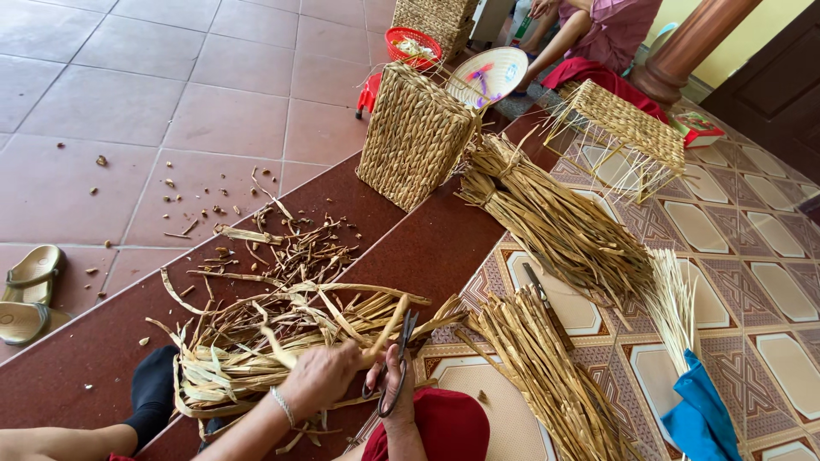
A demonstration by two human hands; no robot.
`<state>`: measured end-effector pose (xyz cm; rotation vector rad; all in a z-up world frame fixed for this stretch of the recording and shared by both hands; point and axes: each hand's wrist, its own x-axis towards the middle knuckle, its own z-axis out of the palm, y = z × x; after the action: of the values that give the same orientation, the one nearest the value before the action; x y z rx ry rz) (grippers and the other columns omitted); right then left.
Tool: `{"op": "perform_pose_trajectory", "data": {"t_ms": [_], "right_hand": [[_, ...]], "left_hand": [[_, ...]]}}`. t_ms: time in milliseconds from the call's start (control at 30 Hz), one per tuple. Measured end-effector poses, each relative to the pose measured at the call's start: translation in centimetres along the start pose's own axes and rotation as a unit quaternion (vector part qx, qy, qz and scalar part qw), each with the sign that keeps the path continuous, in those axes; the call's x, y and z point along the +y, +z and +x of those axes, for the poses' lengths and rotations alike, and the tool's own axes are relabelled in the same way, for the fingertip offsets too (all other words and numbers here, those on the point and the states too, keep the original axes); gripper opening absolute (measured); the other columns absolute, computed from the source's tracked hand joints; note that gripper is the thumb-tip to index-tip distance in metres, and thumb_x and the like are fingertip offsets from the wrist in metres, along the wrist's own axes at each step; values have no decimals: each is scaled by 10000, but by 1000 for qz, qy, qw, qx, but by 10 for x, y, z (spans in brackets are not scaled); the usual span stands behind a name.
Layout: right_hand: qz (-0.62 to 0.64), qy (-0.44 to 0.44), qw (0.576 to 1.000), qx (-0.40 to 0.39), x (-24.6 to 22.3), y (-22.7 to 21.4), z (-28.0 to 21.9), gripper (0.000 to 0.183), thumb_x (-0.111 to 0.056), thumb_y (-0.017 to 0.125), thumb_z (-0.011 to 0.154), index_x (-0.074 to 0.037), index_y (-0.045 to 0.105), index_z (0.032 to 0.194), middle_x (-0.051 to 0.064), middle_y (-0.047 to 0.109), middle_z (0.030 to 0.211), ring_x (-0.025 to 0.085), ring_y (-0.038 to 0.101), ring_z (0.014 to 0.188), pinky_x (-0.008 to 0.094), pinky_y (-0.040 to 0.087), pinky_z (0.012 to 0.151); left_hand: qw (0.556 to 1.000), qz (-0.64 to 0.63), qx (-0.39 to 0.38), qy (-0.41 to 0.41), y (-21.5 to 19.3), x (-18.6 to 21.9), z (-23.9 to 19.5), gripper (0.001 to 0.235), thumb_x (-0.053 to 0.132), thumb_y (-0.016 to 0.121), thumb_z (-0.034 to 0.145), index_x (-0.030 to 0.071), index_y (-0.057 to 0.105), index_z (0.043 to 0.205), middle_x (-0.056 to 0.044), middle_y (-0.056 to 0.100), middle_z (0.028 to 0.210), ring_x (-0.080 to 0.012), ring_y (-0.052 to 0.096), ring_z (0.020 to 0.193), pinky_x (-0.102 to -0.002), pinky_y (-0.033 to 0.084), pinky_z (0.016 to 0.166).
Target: The person sits on the floor and uses shears to trim the ends of dried plant stalks. They repeatedly pick up stalks, cut them to length, and place the trimmed pieces into a pile.
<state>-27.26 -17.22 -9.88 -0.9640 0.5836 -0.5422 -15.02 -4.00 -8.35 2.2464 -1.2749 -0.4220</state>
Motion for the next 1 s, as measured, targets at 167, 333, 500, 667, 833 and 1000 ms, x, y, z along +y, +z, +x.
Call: {"op": "perform_pose_trajectory", "data": {"t_ms": [167,333,500,667,833,1000], "right_hand": [[9,-35,997,63,-3,-11,-1,276,-162,721,913,11,620,1103,123,738,887,102,583,530,242,486,439],[45,-24,995,82,5,-22,7,299,-20,760,849,-15,642,1124,36,665,835,83,565,530,218,460,434],[30,-35,998,35,9,-18,3,242,-100,774,875,-14,661,1071,70,698,790,100,556,492,236,426,398],[-52,-25,998,-10,10,-8,-10,292,-67,815,841,-72,675,1097,16,677,779,63,516,482,213,372,392],[-94,-40,995,-16,17,-8,-14,278,15,748,882,-73,638,1122,11,704,842,41,513,509,201,374,422],[-80,-47,996,-15,10,-13,-11,272,-13,708,911,-53,625,1167,19,721,890,38,533,548,195,396,454]], "left_hand": [[999,-23,-10,35,20,0,-53,308,351,674,934,109,602,1110,-122,695,684,-342,696,688,-498,534,637],[979,-56,-184,-72,0,-16,-79,420,478,672,951,161,601,1218,-141,718,912,-325,705,938,-462,555,850],[918,-111,-360,-121,-10,-24,-89,510,562,434,1091,145,697,1221,-146,718,1092,-290,707,1059,-429,548,934],[971,-237,-16,-32,-20,-7,-42,401,380,566,1003,63,680,1221,-187,770,1091,-308,749,1013,-396,587,863],[895,-437,75,-45,12,8,18,311,222,703,952,-5,692,1165,-96,768,1015,-157,724,925,-304,602,804],[782,-608,63,-120,35,13,42,177,133,707,981,-21,662,1057,-29,688,895,-93,639,799,-247,569,710]]}}
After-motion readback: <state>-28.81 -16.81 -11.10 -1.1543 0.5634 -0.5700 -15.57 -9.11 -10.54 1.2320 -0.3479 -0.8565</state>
